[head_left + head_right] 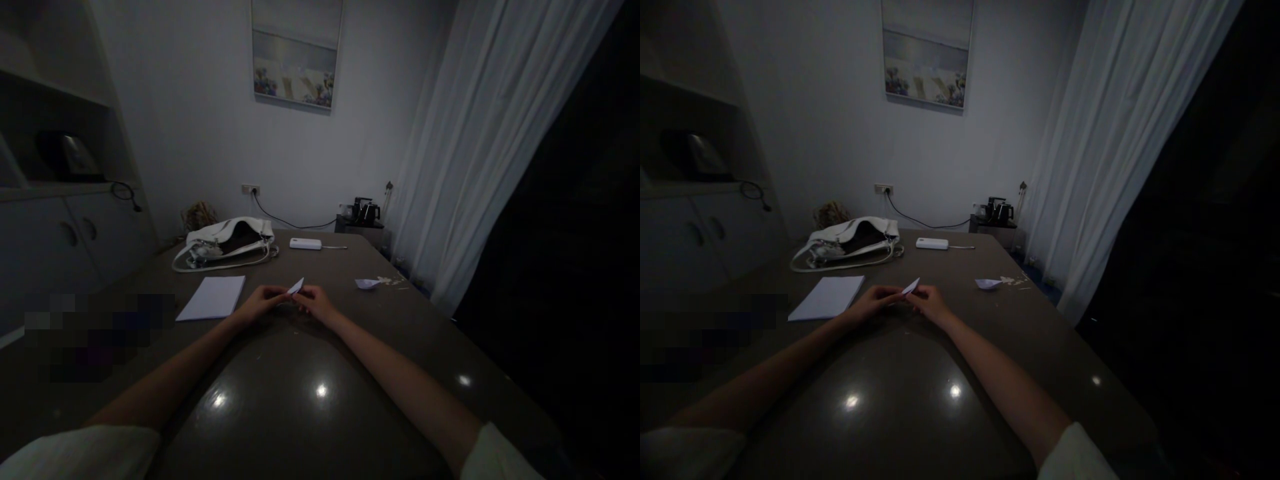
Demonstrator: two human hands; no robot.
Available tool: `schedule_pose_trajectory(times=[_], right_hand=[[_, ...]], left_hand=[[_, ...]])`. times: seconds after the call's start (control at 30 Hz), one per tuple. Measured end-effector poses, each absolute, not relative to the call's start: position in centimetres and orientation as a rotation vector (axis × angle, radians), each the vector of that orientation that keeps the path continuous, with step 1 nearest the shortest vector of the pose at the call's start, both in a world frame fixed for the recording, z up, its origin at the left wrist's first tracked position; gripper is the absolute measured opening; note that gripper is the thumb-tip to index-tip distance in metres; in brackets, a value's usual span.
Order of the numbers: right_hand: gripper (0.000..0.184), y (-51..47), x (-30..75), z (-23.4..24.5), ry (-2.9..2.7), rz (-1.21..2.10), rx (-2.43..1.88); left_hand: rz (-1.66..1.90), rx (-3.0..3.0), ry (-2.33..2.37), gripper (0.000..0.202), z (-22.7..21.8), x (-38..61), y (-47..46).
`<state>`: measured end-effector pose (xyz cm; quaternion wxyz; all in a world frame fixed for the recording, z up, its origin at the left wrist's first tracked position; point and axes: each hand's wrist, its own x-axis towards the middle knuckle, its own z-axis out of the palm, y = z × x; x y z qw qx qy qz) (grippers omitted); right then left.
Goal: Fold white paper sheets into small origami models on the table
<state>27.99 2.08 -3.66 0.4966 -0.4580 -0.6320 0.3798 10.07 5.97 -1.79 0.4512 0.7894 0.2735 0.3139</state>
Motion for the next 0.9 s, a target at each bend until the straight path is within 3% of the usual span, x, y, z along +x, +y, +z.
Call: schedule_pose_trajectory(times=[0.23,0.9], right_hand=[[0.016,2.44,27.85,-3.85,-1.467,0.916,-1.158],[0.015,2.38,27.99,-3.69,-1.484,0.944,-1.117]], left_hand=[[0.818,2.014,0.698,0.044,-1.98,10.08,6.08],[1.000,2.013,0.760,0.035,-1.63,10.09,5.71]])
